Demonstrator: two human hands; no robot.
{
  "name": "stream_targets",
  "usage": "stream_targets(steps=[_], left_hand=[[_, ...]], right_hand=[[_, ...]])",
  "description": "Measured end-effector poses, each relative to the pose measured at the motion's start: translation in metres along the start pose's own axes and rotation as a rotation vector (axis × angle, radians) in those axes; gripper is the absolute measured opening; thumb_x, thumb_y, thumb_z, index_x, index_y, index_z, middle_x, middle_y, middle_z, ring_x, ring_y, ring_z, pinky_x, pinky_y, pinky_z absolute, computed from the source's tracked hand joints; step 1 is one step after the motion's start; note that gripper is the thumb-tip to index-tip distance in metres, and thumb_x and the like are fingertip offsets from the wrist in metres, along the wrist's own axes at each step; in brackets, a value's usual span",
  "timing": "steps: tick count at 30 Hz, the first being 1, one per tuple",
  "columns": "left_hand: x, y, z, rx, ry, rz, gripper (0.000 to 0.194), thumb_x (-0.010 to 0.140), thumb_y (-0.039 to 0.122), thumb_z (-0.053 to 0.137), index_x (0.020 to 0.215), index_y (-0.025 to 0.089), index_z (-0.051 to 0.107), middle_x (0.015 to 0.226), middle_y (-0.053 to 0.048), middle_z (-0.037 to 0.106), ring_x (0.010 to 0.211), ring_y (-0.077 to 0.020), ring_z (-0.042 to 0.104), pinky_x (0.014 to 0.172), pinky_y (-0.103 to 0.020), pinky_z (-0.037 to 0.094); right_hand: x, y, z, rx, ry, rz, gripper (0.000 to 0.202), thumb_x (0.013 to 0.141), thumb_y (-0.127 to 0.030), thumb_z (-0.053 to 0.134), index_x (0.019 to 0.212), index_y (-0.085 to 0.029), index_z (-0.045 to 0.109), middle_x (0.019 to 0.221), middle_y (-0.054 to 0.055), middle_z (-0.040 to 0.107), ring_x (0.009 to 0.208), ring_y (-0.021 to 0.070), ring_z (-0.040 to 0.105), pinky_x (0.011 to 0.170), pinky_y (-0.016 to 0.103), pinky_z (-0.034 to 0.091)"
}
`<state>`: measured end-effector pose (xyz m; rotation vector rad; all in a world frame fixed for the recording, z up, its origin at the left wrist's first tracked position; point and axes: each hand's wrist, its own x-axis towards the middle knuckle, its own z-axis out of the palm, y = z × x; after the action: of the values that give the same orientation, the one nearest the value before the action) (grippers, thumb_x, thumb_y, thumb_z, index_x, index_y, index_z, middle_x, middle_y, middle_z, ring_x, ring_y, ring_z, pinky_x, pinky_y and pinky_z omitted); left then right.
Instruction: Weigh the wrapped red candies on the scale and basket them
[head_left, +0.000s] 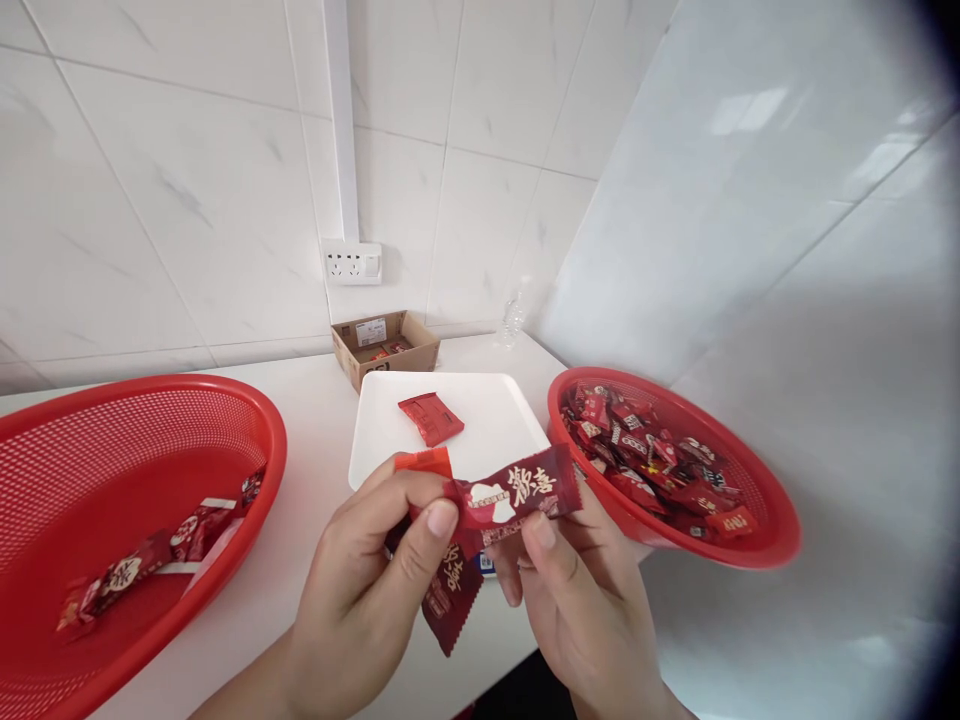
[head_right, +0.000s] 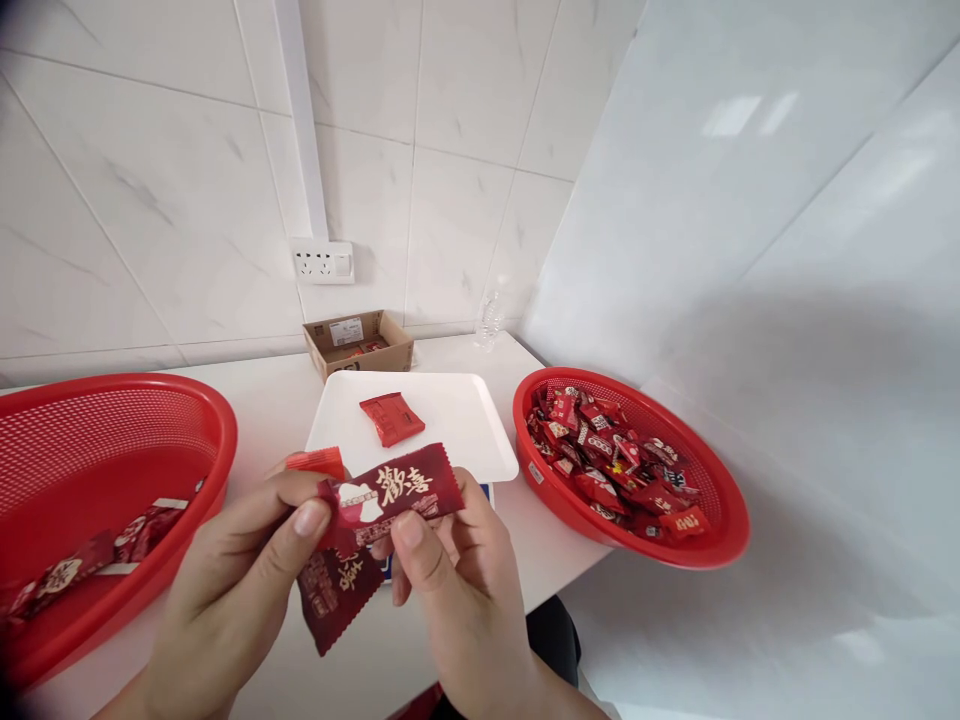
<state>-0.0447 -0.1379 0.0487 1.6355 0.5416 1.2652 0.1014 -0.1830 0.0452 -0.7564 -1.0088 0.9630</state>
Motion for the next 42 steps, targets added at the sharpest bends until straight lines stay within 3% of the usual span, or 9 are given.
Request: stream_targets(steps=[6, 10, 13, 16, 21, 27, 31, 34, 42], left_hand=[[-0.003, -0.004, -0.004, -0.195, 0.082, -0.276, 0.019, 0.097, 0.041, 0.057, 0.108, 0.037, 0.072, 0.091, 0.001, 0.066, 0.084, -0.0148, 0.059, 0.069, -0.021, 0.047], [0.002, 0.000, -0.004, -0.125, 0.030, -0.219, 0.018, 0.096, 0.042, 0.058, 0.101, 0.033, 0.072, 0.084, 0.001, 0.065, 0.073, -0.0126, 0.058, 0.063, -0.020, 0.047], [0.007, 0.005, -0.002, -0.085, -0.062, -0.172, 0.023, 0.094, 0.048, 0.059, 0.097, 0.030, 0.073, 0.084, 0.000, 0.064, 0.068, -0.0116, 0.058, 0.061, -0.020, 0.048], [0.009, 0.008, 0.001, -0.103, -0.164, -0.147, 0.030, 0.090, 0.053, 0.062, 0.103, 0.028, 0.073, 0.088, -0.002, 0.064, 0.070, -0.0133, 0.059, 0.063, -0.022, 0.049], [0.006, 0.008, 0.003, -0.057, -0.120, -0.214, 0.022, 0.095, 0.040, 0.060, 0.087, 0.023, 0.072, 0.077, 0.000, 0.060, 0.065, -0.0117, 0.056, 0.059, -0.021, 0.047], [0.002, 0.008, -0.001, -0.117, -0.123, -0.264, 0.032, 0.097, 0.038, 0.057, 0.072, 0.019, 0.061, 0.071, 0.001, 0.058, 0.059, -0.0102, 0.054, 0.055, -0.020, 0.043], [0.003, 0.008, -0.002, -0.130, -0.147, -0.261, 0.033, 0.096, 0.041, 0.057, 0.072, 0.019, 0.059, 0.070, 0.001, 0.057, 0.057, -0.0102, 0.053, 0.052, -0.020, 0.043], [0.004, 0.010, -0.003, -0.100, -0.145, -0.226, 0.033, 0.096, 0.040, 0.058, 0.070, 0.019, 0.059, 0.069, 0.001, 0.056, 0.057, -0.0103, 0.051, 0.052, -0.021, 0.042], [0.004, 0.011, -0.003, -0.083, -0.164, -0.187, 0.033, 0.096, 0.040, 0.058, 0.070, 0.019, 0.061, 0.068, 0.001, 0.057, 0.056, -0.0099, 0.053, 0.052, -0.021, 0.043]], right_hand=[[0.007, -0.009, 0.001, 0.018, 0.077, -0.072, 0.010, 0.090, -0.036, 0.069, 0.090, -0.027, 0.074, 0.068, -0.001, 0.069, 0.053, 0.0092, 0.058, 0.041, 0.015, 0.048], [0.003, -0.009, -0.003, -0.116, 0.132, -0.156, 0.005, 0.092, -0.031, 0.068, 0.096, -0.029, 0.071, 0.081, 0.000, 0.072, 0.057, 0.0112, 0.065, 0.042, 0.018, 0.051], [0.000, -0.004, -0.008, -0.446, 0.187, -0.384, 0.021, 0.088, -0.013, 0.069, 0.097, -0.031, 0.071, 0.104, 0.001, 0.070, 0.076, 0.0138, 0.071, 0.059, 0.025, 0.060], [0.000, -0.002, -0.010, -0.751, 0.106, -0.626, 0.035, 0.079, 0.002, 0.067, 0.094, -0.029, 0.071, 0.109, 0.002, 0.067, 0.091, 0.0155, 0.069, 0.077, 0.028, 0.061], [0.000, -0.003, -0.006, -0.815, 0.013, -0.747, 0.042, 0.078, 0.008, 0.060, 0.098, -0.027, 0.071, 0.109, 0.003, 0.063, 0.088, 0.0129, 0.068, 0.074, 0.024, 0.061], [-0.003, -0.003, -0.006, -0.453, 0.055, -0.479, 0.033, 0.093, -0.010, 0.059, 0.112, -0.035, 0.071, 0.117, 0.004, 0.063, 0.110, 0.0170, 0.062, 0.078, 0.027, 0.060], [0.001, -0.010, -0.003, -0.248, 0.053, -0.304, 0.021, 0.092, -0.033, 0.069, 0.113, -0.036, 0.072, 0.110, 0.003, 0.071, 0.094, 0.0163, 0.069, 0.078, 0.029, 0.061], [0.002, -0.014, 0.000, -0.246, 0.072, -0.246, 0.020, 0.089, -0.032, 0.073, 0.109, -0.037, 0.072, 0.092, 0.000, 0.076, 0.081, 0.0146, 0.072, 0.071, 0.025, 0.061], [-0.001, -0.009, -0.002, -0.210, 0.103, -0.263, 0.012, 0.087, -0.026, 0.075, 0.097, -0.032, 0.072, 0.085, -0.002, 0.070, 0.072, 0.0113, 0.067, 0.063, 0.021, 0.057]])
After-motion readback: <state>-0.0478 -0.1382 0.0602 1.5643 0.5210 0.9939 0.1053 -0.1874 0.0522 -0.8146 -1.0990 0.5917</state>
